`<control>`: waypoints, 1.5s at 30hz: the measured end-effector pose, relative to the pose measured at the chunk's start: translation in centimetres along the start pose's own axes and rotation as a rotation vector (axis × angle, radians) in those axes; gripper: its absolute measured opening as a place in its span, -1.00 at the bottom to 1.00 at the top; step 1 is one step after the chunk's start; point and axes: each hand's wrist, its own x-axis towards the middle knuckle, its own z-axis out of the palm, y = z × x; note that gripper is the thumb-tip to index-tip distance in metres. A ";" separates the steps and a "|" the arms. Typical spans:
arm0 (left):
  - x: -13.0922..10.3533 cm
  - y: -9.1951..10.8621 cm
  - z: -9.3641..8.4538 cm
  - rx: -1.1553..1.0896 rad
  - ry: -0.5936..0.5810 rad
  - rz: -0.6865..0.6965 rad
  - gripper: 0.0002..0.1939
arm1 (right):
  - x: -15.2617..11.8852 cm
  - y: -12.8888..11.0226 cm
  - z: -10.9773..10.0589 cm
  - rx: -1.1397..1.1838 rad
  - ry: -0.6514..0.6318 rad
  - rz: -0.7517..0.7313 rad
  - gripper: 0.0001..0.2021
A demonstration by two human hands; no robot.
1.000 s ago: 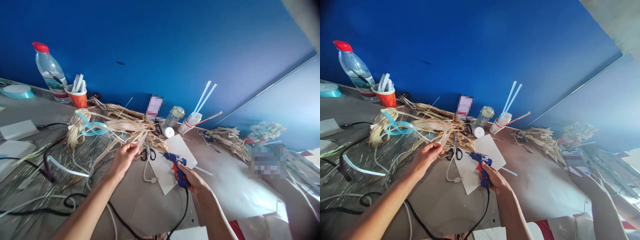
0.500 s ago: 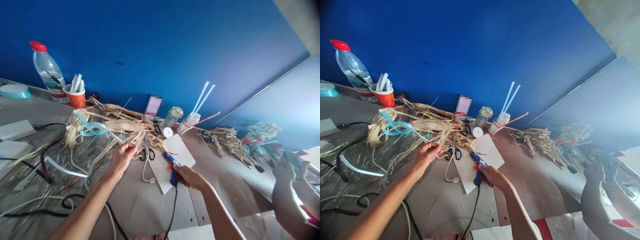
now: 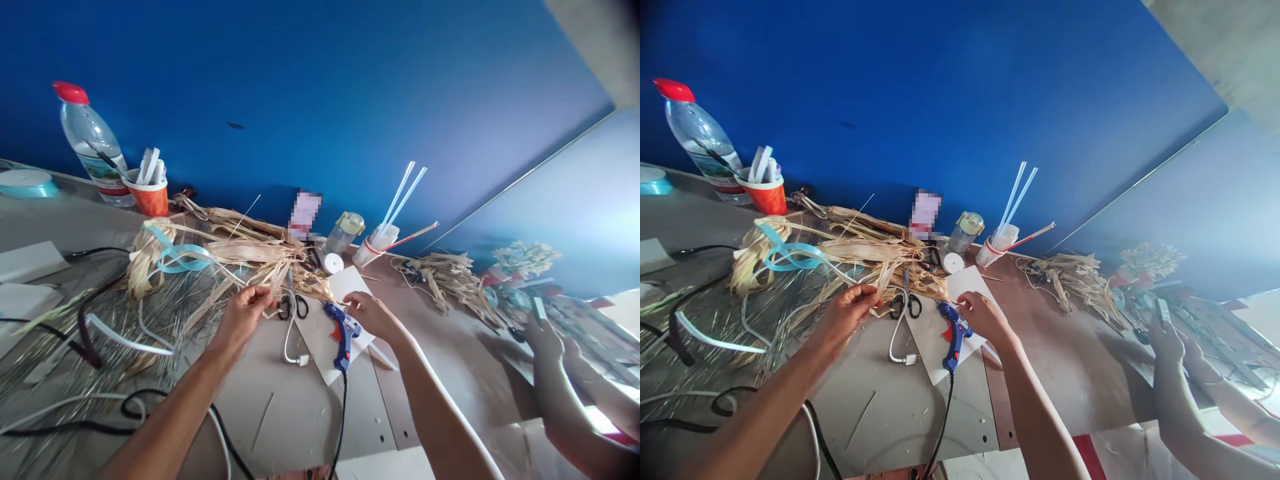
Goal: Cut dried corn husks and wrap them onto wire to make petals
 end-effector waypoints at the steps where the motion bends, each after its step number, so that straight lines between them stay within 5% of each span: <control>1: 0.1 -0.1 -0.1 0.008 -0.004 0.005 -0.71 | 0.9 0.2 0.2 -0.003 -0.025 -0.015 -0.78; 7: 0.4 -0.4 -0.3 -0.008 -0.014 -0.005 -0.69 | 4.0 1.8 0.2 0.031 -0.159 -0.095 -0.79; 13: 0.4 -0.3 -0.2 -0.025 -0.021 -0.008 -0.68 | 4.2 3.1 -1.0 0.020 -0.168 -0.095 -0.80; 25: 0.3 -0.2 -0.3 0.021 0.008 -0.022 -0.72 | 7.0 2.4 0.6 0.018 -0.132 -0.111 -0.92; 36: 0.1 0.6 0.1 -0.035 0.042 -0.063 -0.73 | 13.9 -5.4 2.5 0.110 -0.131 0.036 -0.81; 45: -0.1 1.4 0.2 -0.013 0.063 -0.039 -0.76 | 18.5 -13.5 1.5 -0.181 0.014 0.049 -0.71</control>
